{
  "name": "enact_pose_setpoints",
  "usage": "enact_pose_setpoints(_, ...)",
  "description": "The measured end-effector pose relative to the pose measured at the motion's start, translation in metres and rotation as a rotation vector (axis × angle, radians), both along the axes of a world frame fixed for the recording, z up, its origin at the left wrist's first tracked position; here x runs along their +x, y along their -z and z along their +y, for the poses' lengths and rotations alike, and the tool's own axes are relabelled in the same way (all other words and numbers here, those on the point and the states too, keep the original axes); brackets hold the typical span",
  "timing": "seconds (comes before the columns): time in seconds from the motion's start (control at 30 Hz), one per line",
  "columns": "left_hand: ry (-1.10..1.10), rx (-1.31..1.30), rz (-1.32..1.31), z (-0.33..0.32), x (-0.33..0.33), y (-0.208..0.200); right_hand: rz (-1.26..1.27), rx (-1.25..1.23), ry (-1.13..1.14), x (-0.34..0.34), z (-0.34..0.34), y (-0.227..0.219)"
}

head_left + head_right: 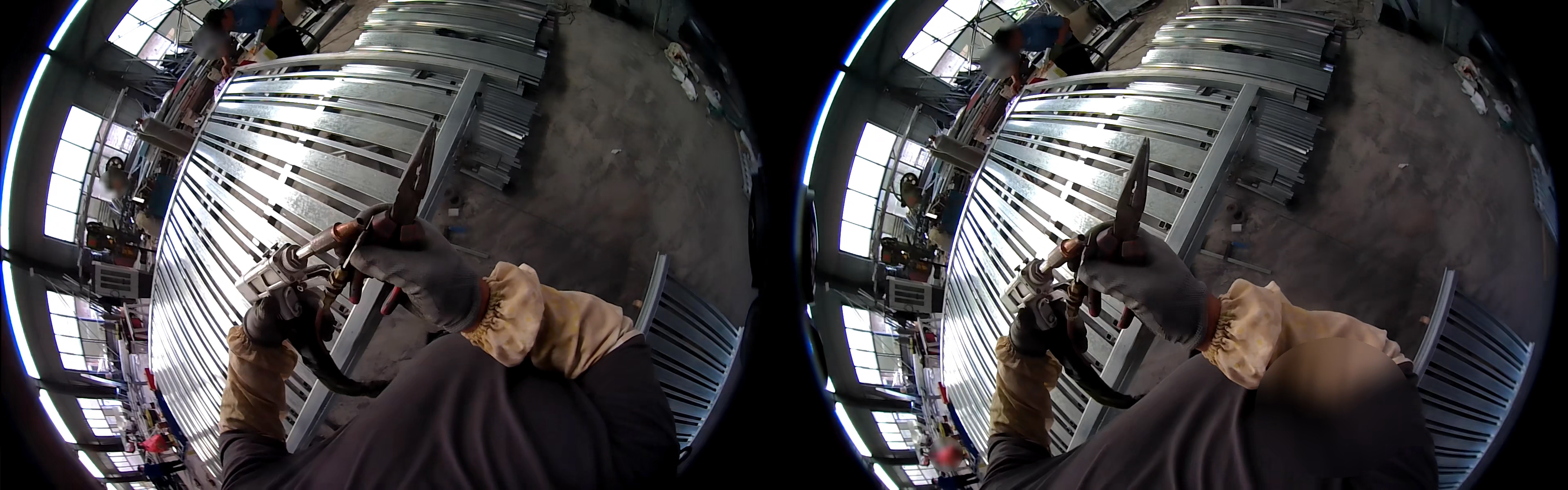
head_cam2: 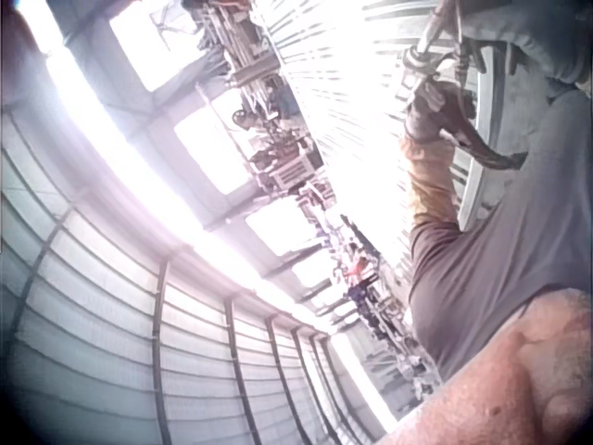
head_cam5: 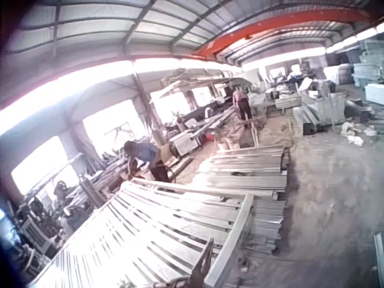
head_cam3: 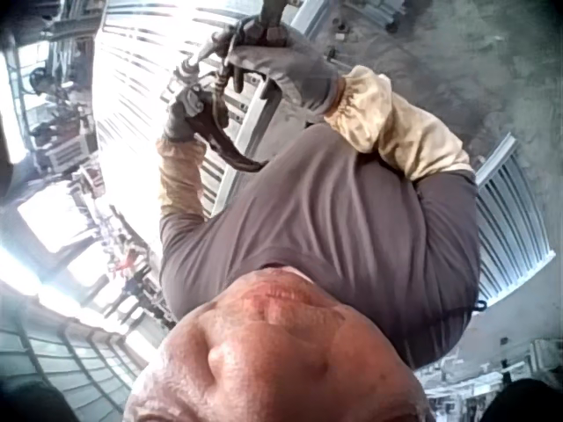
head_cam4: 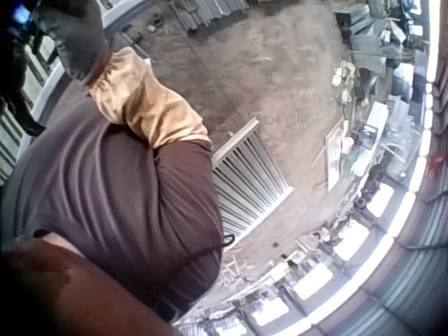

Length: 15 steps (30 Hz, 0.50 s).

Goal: The person welds a large curved metal frame using a handheld welding gun, repeatedly striking the tool to generate sparks and adjusting the nozzle with pliers. The person moves along the frame, welding at multiple points and briefly repositioning the frame before continuing.

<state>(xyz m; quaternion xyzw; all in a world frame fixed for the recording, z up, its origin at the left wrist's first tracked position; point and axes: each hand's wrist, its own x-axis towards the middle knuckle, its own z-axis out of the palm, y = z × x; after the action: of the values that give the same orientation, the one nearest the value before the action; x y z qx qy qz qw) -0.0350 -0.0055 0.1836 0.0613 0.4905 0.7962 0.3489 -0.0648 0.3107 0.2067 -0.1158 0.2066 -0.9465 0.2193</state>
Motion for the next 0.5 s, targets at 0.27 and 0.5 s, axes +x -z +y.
enact_pose_setpoints(0.27, 0.176, 0.214, -0.157, 0.053, 0.02, 0.077, -0.087, 0.298, 0.128, 0.037, 0.04, 0.045)
enact_pose_setpoints(0.5, 0.174, 0.382, -0.383, 0.1, 0.016, 0.146, -0.425, 0.341, 0.193, 0.061, 0.07, 0.072)
